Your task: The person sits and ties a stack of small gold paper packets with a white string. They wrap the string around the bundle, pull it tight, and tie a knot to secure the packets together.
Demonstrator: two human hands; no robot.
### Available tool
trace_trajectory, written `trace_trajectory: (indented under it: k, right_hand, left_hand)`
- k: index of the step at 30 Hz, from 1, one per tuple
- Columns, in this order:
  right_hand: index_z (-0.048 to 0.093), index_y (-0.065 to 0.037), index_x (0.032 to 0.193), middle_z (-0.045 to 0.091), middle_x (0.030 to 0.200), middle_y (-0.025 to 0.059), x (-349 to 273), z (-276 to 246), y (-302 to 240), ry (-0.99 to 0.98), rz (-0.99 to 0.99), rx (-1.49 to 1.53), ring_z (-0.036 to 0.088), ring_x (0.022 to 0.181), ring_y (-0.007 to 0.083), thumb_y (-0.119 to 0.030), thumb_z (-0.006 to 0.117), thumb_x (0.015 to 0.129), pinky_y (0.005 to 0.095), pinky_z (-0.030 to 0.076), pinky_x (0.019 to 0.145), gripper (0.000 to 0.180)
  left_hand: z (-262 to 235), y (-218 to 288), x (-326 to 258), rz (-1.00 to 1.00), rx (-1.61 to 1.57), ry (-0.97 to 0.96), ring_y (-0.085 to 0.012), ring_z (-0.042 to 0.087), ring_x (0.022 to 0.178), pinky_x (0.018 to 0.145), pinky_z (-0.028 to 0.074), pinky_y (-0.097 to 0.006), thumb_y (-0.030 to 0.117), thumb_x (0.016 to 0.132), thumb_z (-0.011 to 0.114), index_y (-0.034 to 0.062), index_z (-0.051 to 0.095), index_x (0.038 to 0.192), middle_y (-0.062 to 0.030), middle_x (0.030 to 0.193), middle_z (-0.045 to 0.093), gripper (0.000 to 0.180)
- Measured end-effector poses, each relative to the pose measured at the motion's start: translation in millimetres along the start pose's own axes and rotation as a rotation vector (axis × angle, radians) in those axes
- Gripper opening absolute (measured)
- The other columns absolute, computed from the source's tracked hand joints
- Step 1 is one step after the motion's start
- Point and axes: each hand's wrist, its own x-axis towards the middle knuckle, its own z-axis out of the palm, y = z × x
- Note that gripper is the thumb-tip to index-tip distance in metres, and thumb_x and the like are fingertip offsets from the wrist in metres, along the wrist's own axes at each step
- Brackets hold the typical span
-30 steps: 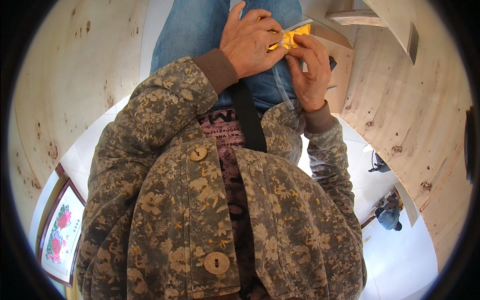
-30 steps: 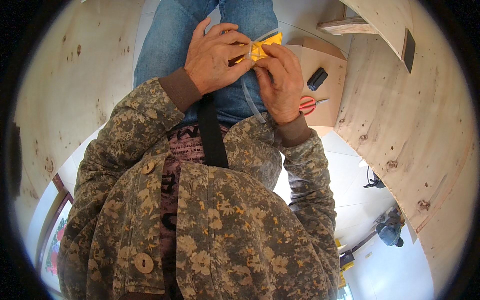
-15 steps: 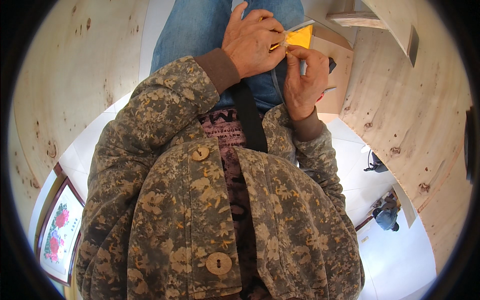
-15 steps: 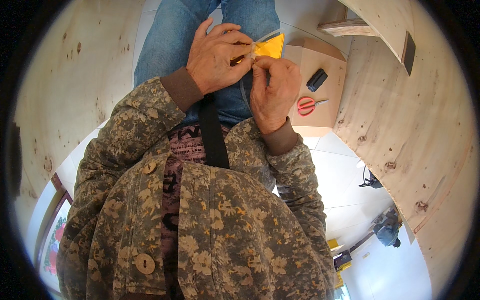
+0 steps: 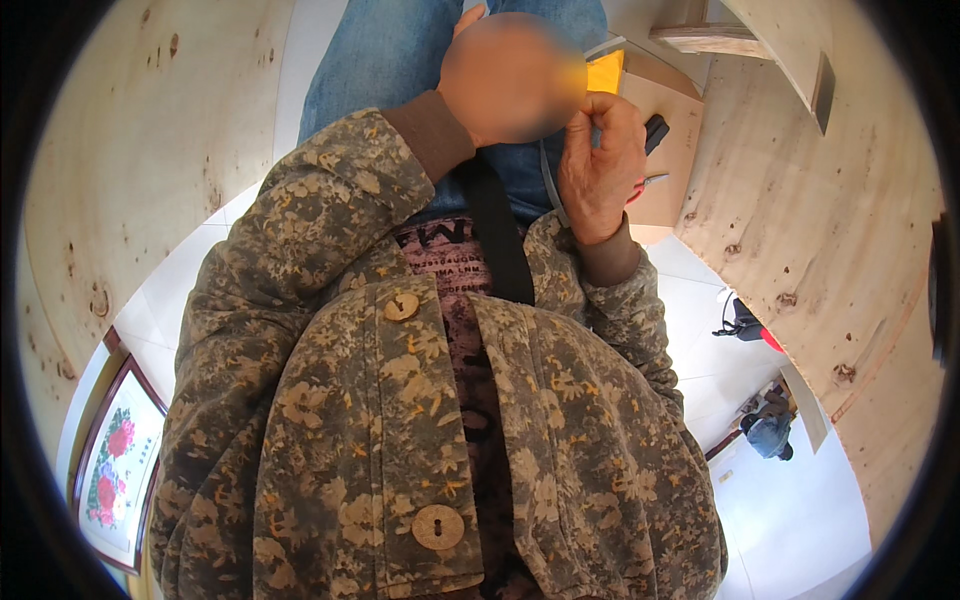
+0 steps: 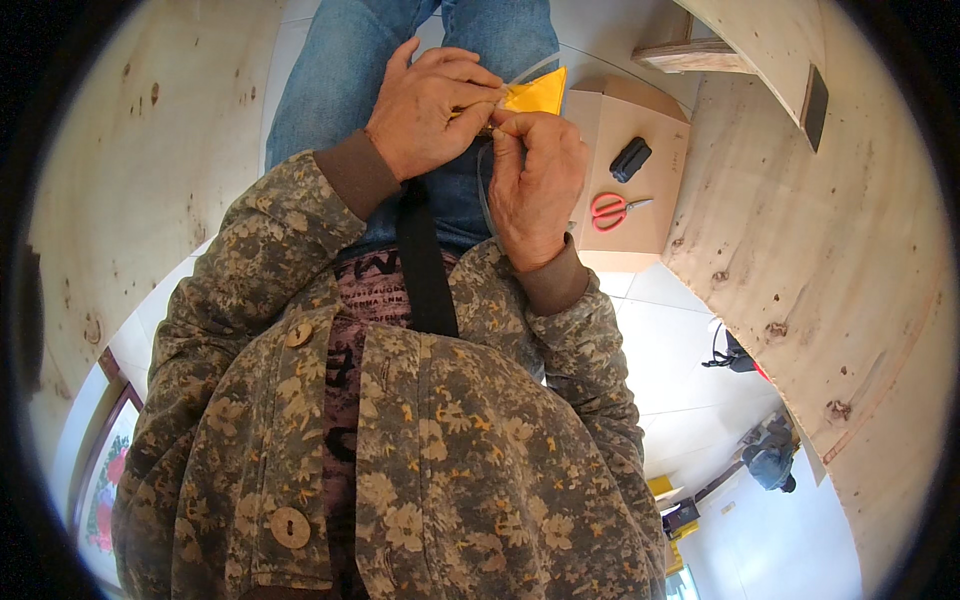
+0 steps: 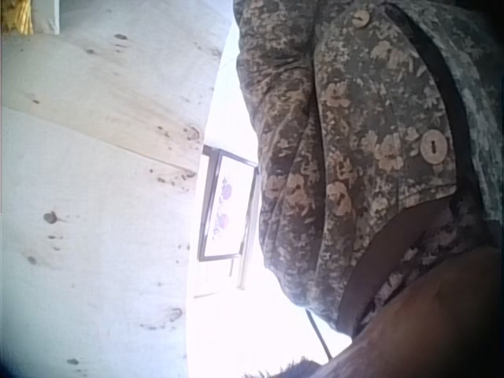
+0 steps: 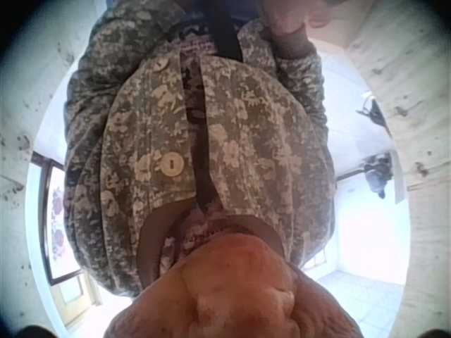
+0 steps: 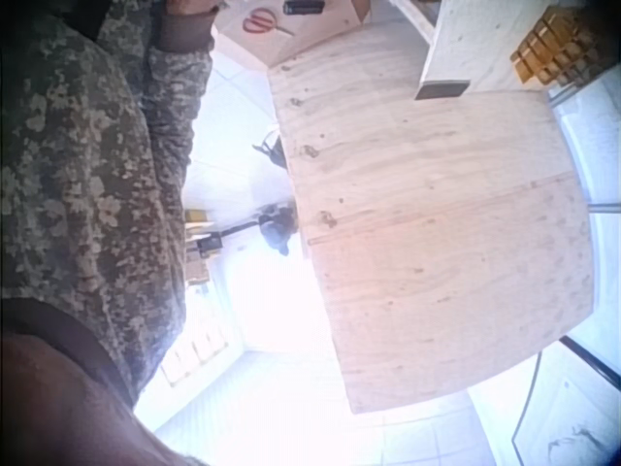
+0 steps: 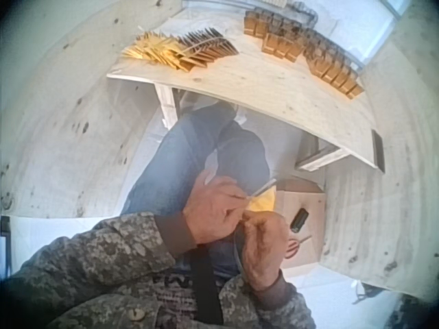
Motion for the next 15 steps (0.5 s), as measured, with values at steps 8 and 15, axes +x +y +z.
trace_trajectory:
  k: [8,15]
  right_hand:
    - [0.064,-0.009,0.090,0.068,0.093,0.0059,-3.0,-0.3,0.6,-0.002,-0.153,-0.085,0.061,0.083,0.0262,-0.004,0.073,0.081,0.0379,0.044,0.071,0.013]
    - [0.068,-0.008,0.091,0.067,0.087,0.0072,-6.9,0.3,-4.7,-0.010,-0.208,-0.104,0.063,0.078,0.0265,-0.005,0.075,0.078,0.0364,0.048,0.069,0.015]
  left_hand:
    - [0.3,-0.2,-0.2,-0.022,-0.004,-0.030,-0.0201,0.053,0.125,0.115,0.018,-0.058,0.029,0.095,0.060,0.0169,0.078,0.104,0.0016,0.114,0.072,0.024]
    - [0.1,-0.8,-0.7,-0.047,-0.006,-0.071,-0.0203,0.052,0.127,0.116,0.016,-0.058,0.029,0.094,0.060,0.0177,0.077,0.108,0.0008,0.117,0.071,0.024]
